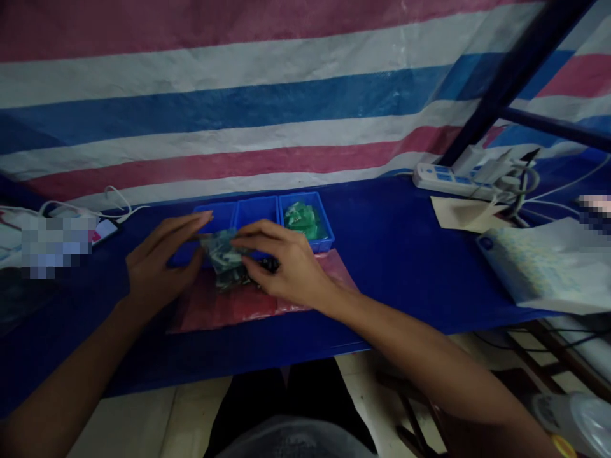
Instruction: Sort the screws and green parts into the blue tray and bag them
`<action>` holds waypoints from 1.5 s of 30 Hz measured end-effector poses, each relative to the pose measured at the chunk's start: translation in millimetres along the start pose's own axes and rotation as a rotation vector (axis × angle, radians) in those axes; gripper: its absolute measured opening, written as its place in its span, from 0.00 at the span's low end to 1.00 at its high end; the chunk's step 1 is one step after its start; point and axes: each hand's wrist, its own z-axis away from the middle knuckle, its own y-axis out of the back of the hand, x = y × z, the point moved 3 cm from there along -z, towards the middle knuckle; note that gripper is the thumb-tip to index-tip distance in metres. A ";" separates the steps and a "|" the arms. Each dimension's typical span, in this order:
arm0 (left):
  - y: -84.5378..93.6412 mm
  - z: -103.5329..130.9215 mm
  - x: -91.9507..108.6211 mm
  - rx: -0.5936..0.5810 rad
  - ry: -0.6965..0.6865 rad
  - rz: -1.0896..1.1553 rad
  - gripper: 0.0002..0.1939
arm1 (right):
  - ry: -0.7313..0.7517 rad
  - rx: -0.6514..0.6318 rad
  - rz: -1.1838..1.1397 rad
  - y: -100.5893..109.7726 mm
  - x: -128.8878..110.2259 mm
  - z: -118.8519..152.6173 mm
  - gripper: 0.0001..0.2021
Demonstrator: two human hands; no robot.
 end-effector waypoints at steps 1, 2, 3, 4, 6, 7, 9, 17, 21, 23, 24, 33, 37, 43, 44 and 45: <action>1.1 -0.9 5.0 0.007 -0.025 0.001 0.31 | -0.060 0.026 -0.061 3.4 2.0 -0.9 0.14; 2.2 -1.5 10.0 0.000 -0.039 0.004 0.31 | -0.107 0.038 -0.126 5.7 3.5 -1.4 0.15; 3.3 -1.9 14.5 -0.014 -0.038 0.008 0.30 | -0.136 0.039 -0.185 7.1 4.3 -1.6 0.17; 4.6 -2.0 18.6 -0.026 -0.030 0.011 0.28 | -0.141 0.035 -0.220 8.0 4.1 -1.6 0.16; 7.1 -1.3 25.5 -0.020 -0.021 0.011 0.24 | -0.092 0.040 -0.189 9.6 1.0 -1.3 0.12; 8.1 -0.7 28.2 0.002 -0.022 0.008 0.23 | -0.043 0.046 -0.140 10.3 -1.7 -1.1 0.10; 7.8 0.6 32.1 0.035 -0.028 0.002 0.21 | 0.059 0.055 -0.041 10.8 -8.1 -0.6 0.08; 9.1 -3.4 37.0 0.065 -0.097 -0.018 0.24 | -0.274 0.116 -0.251 8.2 -5.5 1.6 0.05; 14.6 -3.6 36.3 0.046 -0.070 -0.068 0.19 | -0.553 0.115 -0.600 8.0 6.1 4.8 0.27; 15.8 -1.1 35.8 -0.005 -0.026 -0.012 0.19 | -0.595 0.045 -0.659 7.8 6.6 5.5 0.24; 16.2 0.4 35.7 -0.026 -0.010 0.037 0.19 | -0.603 0.011 -0.670 7.5 5.7 5.9 0.19; 6.9 -1.0 29.8 0.060 0.366 0.138 0.03 | -0.225 0.073 -0.188 13.0 -4.5 4.3 0.04; 1.4 1.2 29.7 0.029 0.419 0.129 0.08 | -0.365 0.120 -0.214 11.4 2.1 6.0 0.01; 2.2 5.9 29.9 0.037 0.409 0.128 0.07 | -0.423 0.064 -0.209 6.2 0.5 4.3 0.04; 1.9 5.8 29.6 0.031 0.410 0.141 0.07 | -0.404 0.056 -0.183 9.1 2.2 2.7 0.05; 1.5 5.5 28.9 0.029 0.416 0.162 0.07 | -0.391 0.064 -0.154 14.3 6.2 0.8 0.06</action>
